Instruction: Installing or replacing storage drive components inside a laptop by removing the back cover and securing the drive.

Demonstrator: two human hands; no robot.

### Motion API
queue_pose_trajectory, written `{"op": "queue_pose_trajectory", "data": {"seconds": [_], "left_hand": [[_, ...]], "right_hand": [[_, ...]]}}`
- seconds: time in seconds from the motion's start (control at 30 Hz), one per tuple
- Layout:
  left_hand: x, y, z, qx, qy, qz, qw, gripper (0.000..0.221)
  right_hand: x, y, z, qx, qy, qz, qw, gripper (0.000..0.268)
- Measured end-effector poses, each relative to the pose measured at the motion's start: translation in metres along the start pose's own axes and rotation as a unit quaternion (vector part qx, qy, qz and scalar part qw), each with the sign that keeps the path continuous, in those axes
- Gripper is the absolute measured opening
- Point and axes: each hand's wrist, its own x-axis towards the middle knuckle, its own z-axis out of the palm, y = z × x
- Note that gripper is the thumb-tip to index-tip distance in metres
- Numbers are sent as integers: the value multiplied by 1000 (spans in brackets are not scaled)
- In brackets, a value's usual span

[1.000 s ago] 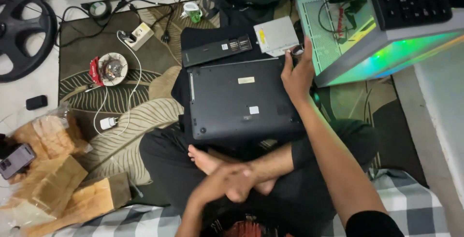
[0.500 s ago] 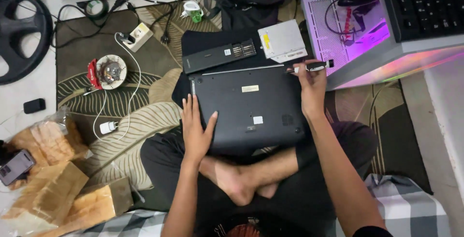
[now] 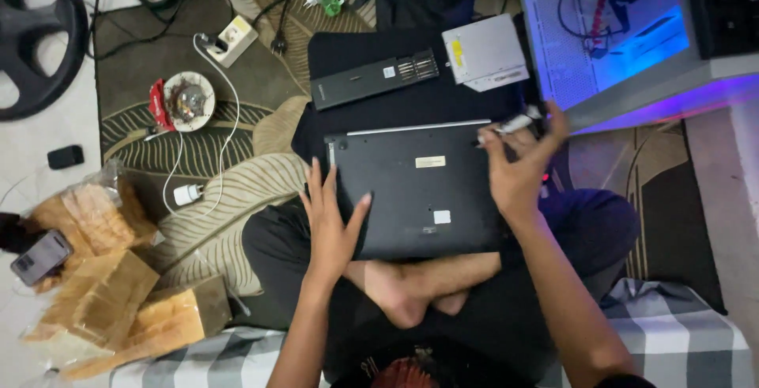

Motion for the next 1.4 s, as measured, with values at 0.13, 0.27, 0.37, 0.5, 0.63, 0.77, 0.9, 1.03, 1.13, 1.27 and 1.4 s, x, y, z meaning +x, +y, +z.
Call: {"op": "queue_pose_trajectory", "data": {"seconds": [0.13, 0.27, 0.37, 0.5, 0.63, 0.77, 0.9, 1.03, 1.13, 1.27, 1.4], "left_hand": [[32, 12, 1, 16, 18, 49, 999, 71], [48, -4, 22, 116, 28, 98, 988, 66], [49, -5, 30, 158, 24, 92, 983, 64], [48, -6, 29, 161, 21, 77, 984, 60], [47, -1, 27, 172, 19, 100, 980, 46], [48, -3, 28, 159, 24, 103, 982, 39], [47, -1, 26, 151, 15, 91, 984, 39], [47, -1, 26, 153, 13, 100, 983, 56], [49, -1, 26, 152, 15, 92, 984, 57], [49, -1, 27, 146, 13, 83, 986, 53], [50, -1, 26, 139, 23, 79, 987, 54]], "right_hand": [[7, 4, 42, 0, -46, -39, 998, 85], [11, 31, 54, -61, -62, -131, 988, 78], [12, 35, 54, -74, -65, -143, 985, 74], [11, 28, 58, -126, -79, -182, 972, 64], [15, 30, 57, -214, -84, -253, 940, 72], [9, 22, 60, -176, -95, -239, 950, 57], [20, 35, 59, -194, -88, -281, 936, 67], [12, 27, 60, -190, -98, -276, 937, 59], [19, 27, 63, -183, -96, -296, 933, 62], [10, 27, 61, -161, -72, -263, 949, 58], [9, 21, 50, -174, -8, -190, 966, 21]]}}
